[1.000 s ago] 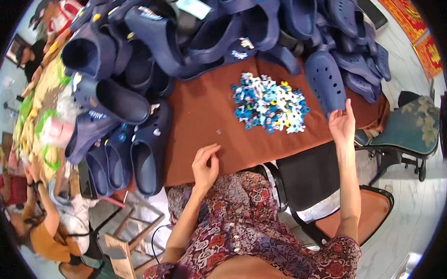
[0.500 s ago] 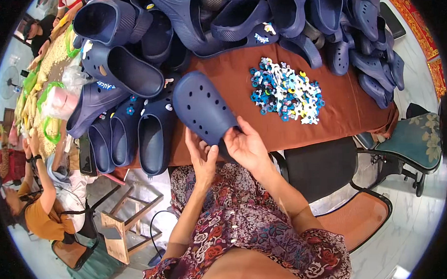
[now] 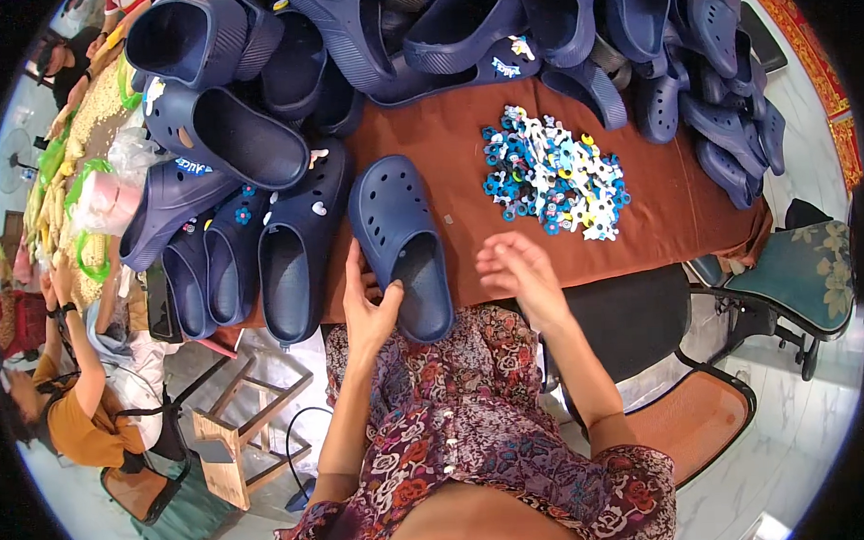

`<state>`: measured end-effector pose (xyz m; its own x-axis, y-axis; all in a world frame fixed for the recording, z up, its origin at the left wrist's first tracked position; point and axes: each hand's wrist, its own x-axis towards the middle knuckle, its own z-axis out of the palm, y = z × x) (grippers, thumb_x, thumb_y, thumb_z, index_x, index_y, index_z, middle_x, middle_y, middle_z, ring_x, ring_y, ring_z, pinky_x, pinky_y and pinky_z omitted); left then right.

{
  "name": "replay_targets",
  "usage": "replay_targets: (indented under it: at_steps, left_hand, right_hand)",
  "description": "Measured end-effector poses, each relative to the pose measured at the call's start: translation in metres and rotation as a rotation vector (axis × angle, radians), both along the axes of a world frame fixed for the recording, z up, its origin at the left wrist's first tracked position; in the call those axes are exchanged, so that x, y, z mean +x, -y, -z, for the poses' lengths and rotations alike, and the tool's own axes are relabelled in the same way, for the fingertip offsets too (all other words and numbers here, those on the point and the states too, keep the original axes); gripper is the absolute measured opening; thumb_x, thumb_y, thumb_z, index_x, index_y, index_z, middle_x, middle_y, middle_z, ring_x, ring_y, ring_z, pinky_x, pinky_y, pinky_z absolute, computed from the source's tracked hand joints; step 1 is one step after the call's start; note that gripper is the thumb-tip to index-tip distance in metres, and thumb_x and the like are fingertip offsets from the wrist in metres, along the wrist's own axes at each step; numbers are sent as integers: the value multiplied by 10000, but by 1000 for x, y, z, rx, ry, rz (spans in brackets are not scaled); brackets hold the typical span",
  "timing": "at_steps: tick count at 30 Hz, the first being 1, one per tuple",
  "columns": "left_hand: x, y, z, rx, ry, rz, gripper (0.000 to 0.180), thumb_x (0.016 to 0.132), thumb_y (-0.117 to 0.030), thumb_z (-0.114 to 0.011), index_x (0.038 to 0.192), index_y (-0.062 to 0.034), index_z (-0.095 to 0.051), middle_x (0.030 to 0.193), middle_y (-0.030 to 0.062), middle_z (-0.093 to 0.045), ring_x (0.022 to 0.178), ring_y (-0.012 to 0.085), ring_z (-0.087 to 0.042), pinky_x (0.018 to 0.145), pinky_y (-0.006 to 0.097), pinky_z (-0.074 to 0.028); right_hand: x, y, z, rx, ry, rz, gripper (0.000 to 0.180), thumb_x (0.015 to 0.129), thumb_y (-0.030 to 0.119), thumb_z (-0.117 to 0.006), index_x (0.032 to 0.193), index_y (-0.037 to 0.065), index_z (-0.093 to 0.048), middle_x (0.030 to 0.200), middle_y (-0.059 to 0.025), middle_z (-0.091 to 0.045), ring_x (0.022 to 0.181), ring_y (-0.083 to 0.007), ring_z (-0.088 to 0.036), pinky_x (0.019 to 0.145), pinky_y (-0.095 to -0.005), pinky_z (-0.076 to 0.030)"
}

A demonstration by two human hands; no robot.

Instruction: Apply decorative charms and labels to rubber clogs.

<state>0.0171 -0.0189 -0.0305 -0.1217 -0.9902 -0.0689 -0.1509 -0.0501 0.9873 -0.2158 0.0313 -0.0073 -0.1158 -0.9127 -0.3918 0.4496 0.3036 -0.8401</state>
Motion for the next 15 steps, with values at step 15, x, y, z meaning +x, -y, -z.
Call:
replay_targets:
  at_steps: [15]
  left_hand:
    - [24,-6,-3,-39,110,-35,525,877,3,-446,1399,34,-398,1383,184,-474,1266,231,-458,1065,315,-319]
  right_hand:
    - [-94,38,15,-260,-1574,371,145,849,38,-631,984,26,-580,925,-123,-573,717,-225,-610,622,-332,-486]
